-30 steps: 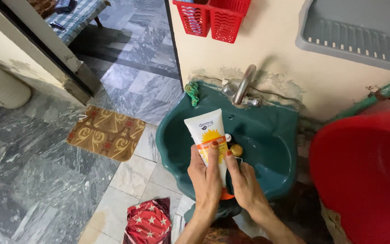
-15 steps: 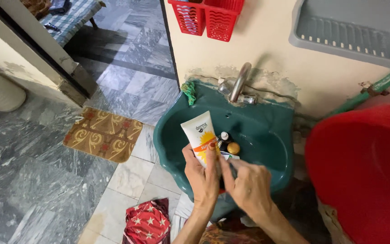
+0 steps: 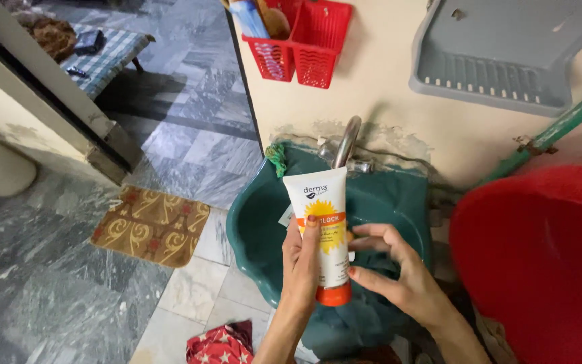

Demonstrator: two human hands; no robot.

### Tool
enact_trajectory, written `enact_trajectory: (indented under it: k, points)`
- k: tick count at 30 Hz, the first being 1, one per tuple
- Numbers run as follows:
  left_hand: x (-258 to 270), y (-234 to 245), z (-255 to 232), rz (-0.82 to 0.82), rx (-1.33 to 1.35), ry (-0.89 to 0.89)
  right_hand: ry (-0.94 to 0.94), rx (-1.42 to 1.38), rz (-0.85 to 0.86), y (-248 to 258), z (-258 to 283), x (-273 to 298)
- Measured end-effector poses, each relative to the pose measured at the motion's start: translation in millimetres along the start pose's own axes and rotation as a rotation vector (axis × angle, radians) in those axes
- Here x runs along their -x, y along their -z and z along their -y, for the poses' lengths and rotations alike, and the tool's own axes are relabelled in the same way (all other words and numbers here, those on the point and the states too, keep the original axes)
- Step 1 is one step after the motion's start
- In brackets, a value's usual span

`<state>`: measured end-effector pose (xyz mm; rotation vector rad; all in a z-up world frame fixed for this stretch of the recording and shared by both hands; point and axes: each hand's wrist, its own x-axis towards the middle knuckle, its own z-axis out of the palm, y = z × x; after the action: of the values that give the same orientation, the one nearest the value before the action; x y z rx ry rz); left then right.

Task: The person rinses several toiletry tubes and a small bottle under running water in a green pedestal sink, then dries each item with a dark cloth. The person briefly leaves the sink area to retrieve the cloth and returns to continue drying the items.

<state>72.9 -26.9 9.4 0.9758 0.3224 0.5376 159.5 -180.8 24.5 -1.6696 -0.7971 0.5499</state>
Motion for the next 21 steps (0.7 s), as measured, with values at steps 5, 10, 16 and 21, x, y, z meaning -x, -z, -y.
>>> enact_trajectory:
  k: [5, 10, 16, 21]
  points:
    - [-12.5, -4.8, 6.5, 0.049, -0.220, -0.111, -0.057, -0.023, 0.107, -1.9, 7.0, -1.8]
    - [-25.9, -23.3, 0.4, 0.258, -0.150, -0.107, -0.061, 0.043, -0.078, 6.7, 2.2, -1.6]
    - [-26.8, -60.4, -23.2, 0.195, -0.420, 0.049, 0.044, 0.236, -0.459, 35.5, -3.5, -7.0]
    - [-41.8, -85.1, -9.8, 0.290, -0.447, -0.159, -0.009, 0.157, -0.568, 54.7, -0.3, -7.4]
